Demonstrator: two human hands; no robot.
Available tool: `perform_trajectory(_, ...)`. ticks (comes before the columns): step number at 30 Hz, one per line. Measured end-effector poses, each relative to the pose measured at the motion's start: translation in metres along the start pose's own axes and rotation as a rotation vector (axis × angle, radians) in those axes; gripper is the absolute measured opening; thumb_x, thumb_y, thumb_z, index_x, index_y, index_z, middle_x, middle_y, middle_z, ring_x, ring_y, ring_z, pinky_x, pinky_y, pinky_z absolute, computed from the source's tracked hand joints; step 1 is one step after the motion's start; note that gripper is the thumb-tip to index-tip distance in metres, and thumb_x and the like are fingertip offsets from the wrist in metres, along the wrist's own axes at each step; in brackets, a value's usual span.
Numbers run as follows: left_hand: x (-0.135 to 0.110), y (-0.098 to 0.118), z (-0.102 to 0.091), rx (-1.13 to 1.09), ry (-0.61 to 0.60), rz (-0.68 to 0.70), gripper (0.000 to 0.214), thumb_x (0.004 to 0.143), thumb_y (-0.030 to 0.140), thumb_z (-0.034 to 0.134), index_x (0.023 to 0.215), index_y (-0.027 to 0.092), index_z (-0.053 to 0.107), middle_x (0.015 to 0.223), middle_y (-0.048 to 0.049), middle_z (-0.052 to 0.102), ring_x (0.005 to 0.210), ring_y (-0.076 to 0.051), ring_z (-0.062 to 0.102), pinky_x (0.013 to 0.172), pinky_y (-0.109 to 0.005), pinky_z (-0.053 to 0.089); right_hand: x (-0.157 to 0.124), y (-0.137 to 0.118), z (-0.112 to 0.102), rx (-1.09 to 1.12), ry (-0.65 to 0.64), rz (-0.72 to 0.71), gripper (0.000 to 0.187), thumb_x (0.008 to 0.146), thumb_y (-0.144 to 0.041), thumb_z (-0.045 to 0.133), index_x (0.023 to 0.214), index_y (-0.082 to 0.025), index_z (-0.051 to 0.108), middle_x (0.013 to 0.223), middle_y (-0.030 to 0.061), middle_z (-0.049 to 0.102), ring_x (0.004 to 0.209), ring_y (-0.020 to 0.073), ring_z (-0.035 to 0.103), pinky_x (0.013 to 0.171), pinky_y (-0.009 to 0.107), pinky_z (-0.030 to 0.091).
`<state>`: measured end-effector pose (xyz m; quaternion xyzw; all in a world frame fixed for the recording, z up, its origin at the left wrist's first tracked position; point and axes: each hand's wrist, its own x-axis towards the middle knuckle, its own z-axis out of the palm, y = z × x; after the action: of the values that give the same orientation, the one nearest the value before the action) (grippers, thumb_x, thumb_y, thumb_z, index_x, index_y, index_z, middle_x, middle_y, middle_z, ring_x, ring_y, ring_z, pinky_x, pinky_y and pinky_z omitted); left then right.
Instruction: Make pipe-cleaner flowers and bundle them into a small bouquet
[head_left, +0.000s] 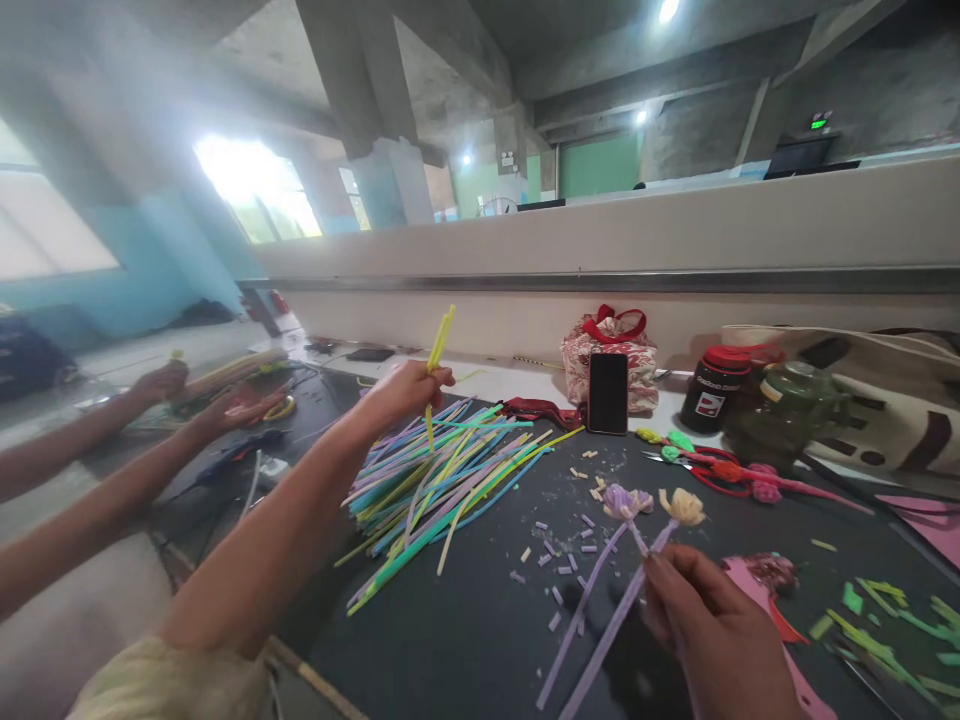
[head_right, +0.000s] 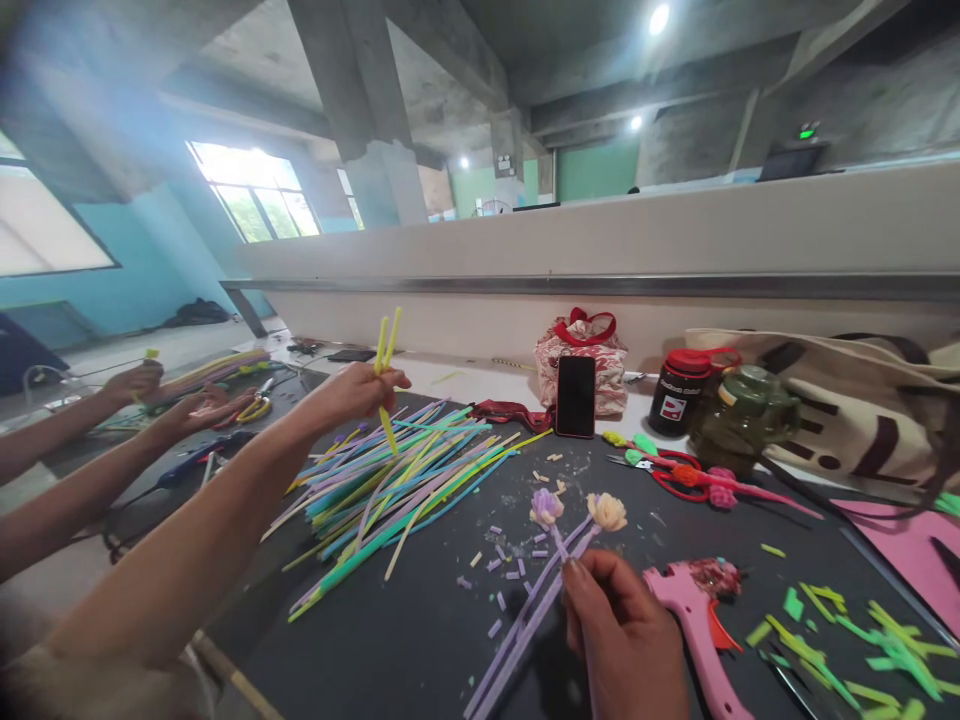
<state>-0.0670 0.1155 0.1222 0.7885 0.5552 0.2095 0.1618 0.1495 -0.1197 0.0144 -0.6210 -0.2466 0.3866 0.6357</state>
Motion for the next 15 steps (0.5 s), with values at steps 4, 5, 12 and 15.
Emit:
perform_trajectory(4, -0.024, 0.011, -0.019, -0.017, 0.279, 0.084, 0.047, 0.081, 0.044, 0.03, 0.088, 0.015, 0.065, 0.051, -0.0006, 0.056, 0.046, -0.011, 0.048, 0.049, -0.021, 0.037, 0.0, 0.001, -0.001, 0.026, -0.021, -0.006, 0.031, 0.065, -0.045, 0.064, 0.059, -0.017, 0.053, 0.044, -0.0068, 0.039, 0.042, 0.0064, 0.031, 0.041, 0.017, 0.023)
perform_trajectory(5, -0.027, 0.013, -0.022, 0.071, 0.3, 0.08, 0.048, 0.082, 0.044, 0.028, 0.088, 0.016, 0.066, 0.053, -0.0013, 0.057, 0.05, -0.012, 0.051, 0.052, -0.022, 0.038, 0.0, 0.001, -0.002, 0.02, -0.026, -0.001, 0.031, 0.065, -0.045, 0.064, 0.059, -0.016, 0.053, 0.044, -0.0067, 0.039, 0.043, 0.0065, 0.031, 0.04, 0.017, 0.023)
perform_trajectory(12, -0.006, -0.03, -0.021, 0.607, 0.201, -0.222, 0.034, 0.081, 0.032, 0.038, 0.097, 0.014, 0.062, 0.098, -0.017, 0.062, 0.095, -0.034, 0.054, 0.073, -0.041, 0.04, 0.004, 0.007, -0.009, 0.002, -0.04, 0.028, 0.031, 0.062, -0.046, 0.066, 0.064, -0.017, 0.056, 0.046, -0.0055, 0.044, 0.044, 0.0079, 0.036, 0.041, 0.018, 0.028)
perform_trajectory(15, 0.003, -0.062, -0.016, 0.585, 0.108, -0.295, 0.028, 0.081, 0.027, 0.045, 0.097, 0.01, 0.06, 0.102, -0.0196, 0.058, 0.098, -0.035, 0.053, 0.075, -0.044, 0.042, 0.004, 0.006, -0.009, -0.04, -0.018, -0.002, 0.032, 0.062, -0.047, 0.065, 0.061, -0.017, 0.056, 0.045, -0.0055, 0.042, 0.043, 0.0077, 0.035, 0.04, 0.017, 0.028)
